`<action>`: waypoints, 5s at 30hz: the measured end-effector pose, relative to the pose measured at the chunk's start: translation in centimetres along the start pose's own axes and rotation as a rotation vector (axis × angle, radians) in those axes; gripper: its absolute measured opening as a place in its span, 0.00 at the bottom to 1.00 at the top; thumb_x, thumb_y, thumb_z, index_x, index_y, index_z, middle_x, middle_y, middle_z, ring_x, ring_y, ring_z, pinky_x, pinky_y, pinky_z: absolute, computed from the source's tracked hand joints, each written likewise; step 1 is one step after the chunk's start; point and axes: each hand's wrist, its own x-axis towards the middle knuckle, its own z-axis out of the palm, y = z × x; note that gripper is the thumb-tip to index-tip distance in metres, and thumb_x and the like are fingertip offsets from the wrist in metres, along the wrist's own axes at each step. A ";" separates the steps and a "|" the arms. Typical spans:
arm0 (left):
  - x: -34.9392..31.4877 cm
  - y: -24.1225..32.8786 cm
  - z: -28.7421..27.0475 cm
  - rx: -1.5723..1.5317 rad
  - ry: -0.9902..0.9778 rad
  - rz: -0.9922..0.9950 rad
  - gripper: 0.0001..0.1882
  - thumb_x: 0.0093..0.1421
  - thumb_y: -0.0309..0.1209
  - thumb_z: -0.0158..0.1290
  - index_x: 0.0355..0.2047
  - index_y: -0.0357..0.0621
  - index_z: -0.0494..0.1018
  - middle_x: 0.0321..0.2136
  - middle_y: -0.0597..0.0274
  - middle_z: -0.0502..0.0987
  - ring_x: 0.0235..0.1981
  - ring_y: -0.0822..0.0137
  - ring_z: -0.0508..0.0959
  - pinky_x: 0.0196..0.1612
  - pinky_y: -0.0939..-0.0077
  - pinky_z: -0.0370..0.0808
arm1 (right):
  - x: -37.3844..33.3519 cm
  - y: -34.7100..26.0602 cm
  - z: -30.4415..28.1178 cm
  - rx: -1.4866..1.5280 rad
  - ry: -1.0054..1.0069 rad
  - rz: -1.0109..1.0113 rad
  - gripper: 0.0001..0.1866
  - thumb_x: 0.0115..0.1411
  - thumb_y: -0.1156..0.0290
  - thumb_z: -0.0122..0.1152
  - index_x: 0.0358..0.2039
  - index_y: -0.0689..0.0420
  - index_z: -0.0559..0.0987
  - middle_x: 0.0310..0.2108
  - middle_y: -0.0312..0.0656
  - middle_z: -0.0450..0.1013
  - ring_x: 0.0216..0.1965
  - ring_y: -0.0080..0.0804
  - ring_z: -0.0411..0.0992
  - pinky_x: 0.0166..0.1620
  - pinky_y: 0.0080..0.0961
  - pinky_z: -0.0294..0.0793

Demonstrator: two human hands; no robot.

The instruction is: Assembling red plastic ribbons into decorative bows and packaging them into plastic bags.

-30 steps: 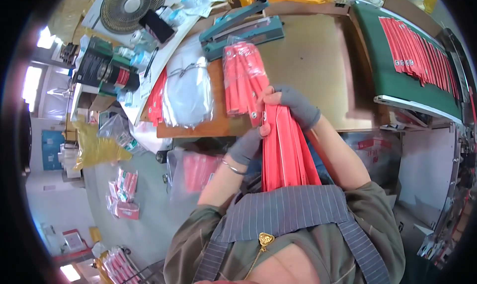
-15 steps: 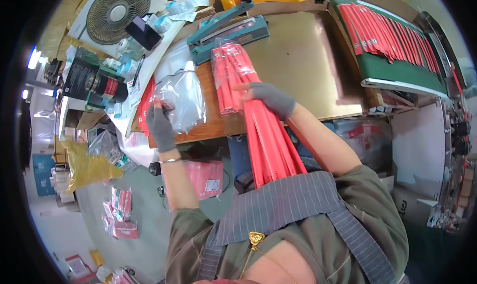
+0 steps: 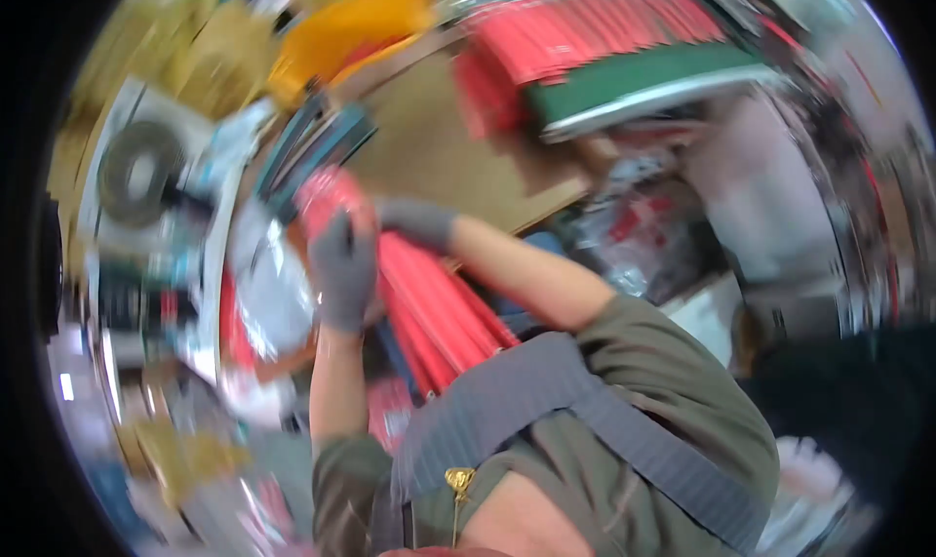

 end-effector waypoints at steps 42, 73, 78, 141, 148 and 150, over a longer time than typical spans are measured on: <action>9.8 1.0 -3.8 -0.447 -0.197 -0.272 0.12 0.60 0.27 0.48 0.39 0.30 0.74 0.21 0.63 0.75 0.18 0.78 0.75 0.19 0.87 0.69 | 2.3 -20.3 -2.8 -1.484 0.272 -0.700 0.10 0.58 0.67 0.56 0.34 0.61 0.73 0.22 0.38 0.69 0.24 0.23 0.68 0.30 0.21 0.69; 7.9 -25.7 0.4 -0.867 0.222 -0.961 0.19 0.47 0.30 0.63 0.39 0.32 0.75 0.35 0.62 0.77 0.35 0.71 0.75 0.41 0.76 0.71 | 30.4 2.4 -9.9 -1.717 0.447 -0.188 0.08 0.54 0.64 0.50 0.28 0.53 0.75 0.26 0.45 0.74 0.30 0.45 0.74 0.33 0.40 0.73; 7.6 -25.9 0.4 -0.825 0.221 -1.003 0.18 0.47 0.30 0.63 0.36 0.32 0.76 0.34 0.62 0.77 0.35 0.71 0.75 0.42 0.77 0.70 | 30.2 3.0 -10.1 -1.687 0.477 -0.242 0.08 0.53 0.64 0.51 0.28 0.53 0.75 0.27 0.44 0.74 0.29 0.44 0.74 0.31 0.40 0.72; 8.4 1.2 -12.2 -0.321 -0.093 -0.409 0.09 0.59 0.26 0.50 0.37 0.33 0.74 0.18 0.65 0.72 0.17 0.79 0.71 0.22 0.88 0.68 | 8.3 -10.6 1.9 -1.499 -0.205 -0.742 0.13 0.59 0.59 0.56 0.31 0.57 0.72 0.22 0.46 0.70 0.24 0.45 0.71 0.28 0.35 0.70; 4.1 -12.1 -6.8 -0.607 -0.260 -0.692 0.24 0.47 0.28 0.63 0.45 0.39 0.71 0.38 0.63 0.76 0.39 0.72 0.75 0.44 0.76 0.72 | 14.4 -7.4 1.4 -1.429 -0.104 -0.577 0.08 0.56 0.61 0.53 0.30 0.51 0.73 0.25 0.43 0.73 0.28 0.47 0.73 0.32 0.40 0.72; 3.9 -14.2 -2.5 -0.830 -0.102 -0.774 0.22 0.47 0.29 0.64 0.43 0.37 0.73 0.37 0.62 0.76 0.38 0.70 0.76 0.44 0.73 0.72 | 18.5 -5.2 -2.0 -1.683 -0.125 -0.260 0.13 0.57 0.56 0.52 0.36 0.51 0.72 0.28 0.44 0.75 0.33 0.45 0.75 0.37 0.38 0.73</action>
